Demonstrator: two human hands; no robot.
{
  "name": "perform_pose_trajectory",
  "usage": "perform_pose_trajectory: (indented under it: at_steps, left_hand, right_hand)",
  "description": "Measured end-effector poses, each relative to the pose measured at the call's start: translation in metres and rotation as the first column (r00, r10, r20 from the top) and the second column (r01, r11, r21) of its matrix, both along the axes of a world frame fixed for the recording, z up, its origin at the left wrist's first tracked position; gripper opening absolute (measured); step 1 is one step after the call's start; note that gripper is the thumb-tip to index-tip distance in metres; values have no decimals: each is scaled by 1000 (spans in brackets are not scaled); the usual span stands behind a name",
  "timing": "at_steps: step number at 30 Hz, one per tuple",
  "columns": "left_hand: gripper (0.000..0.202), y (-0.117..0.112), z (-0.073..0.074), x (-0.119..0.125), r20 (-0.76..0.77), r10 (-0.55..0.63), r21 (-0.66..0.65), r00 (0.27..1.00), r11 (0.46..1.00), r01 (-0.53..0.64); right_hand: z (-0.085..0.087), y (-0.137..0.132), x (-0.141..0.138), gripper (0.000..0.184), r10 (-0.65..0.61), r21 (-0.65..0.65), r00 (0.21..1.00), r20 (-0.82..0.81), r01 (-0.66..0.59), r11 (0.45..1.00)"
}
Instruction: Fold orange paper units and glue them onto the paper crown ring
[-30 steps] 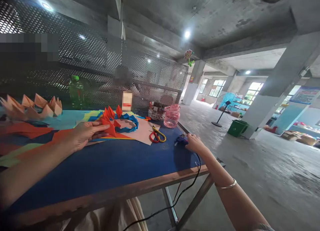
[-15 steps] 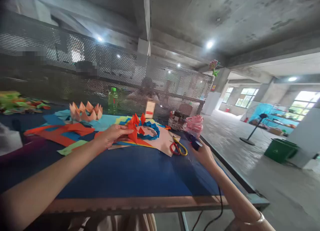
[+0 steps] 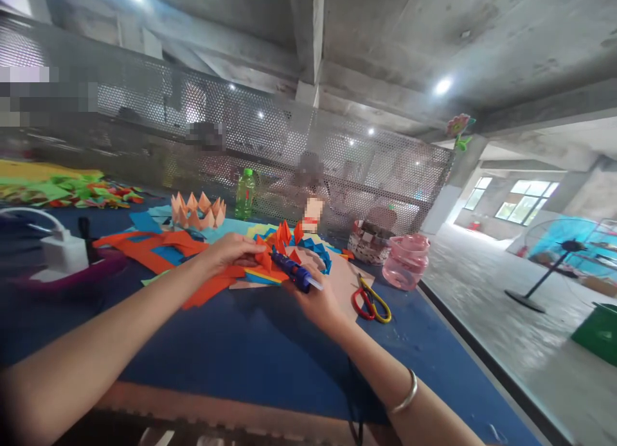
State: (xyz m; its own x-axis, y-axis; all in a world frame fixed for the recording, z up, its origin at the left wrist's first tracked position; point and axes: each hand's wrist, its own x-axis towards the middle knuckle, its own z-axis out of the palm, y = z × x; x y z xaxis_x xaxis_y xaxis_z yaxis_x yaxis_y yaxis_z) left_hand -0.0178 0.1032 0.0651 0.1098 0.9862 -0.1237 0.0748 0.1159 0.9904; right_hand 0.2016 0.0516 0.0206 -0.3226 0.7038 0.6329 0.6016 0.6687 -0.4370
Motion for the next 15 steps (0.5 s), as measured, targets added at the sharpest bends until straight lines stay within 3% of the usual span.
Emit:
perform_pose_trajectory:
  at_steps: [5, 15]
  left_hand:
    - [18, 0, -1, 3, 29, 40, 33, 999, 999, -41]
    - [18, -2, 0, 7, 11, 53, 52, 999, 997, -54]
  right_hand:
    - [-16, -2, 9, 24, -21, -43, 1000, 0, 21, 999]
    - [-15, -5, 6, 22, -43, -74, 999, 9, 43, 996]
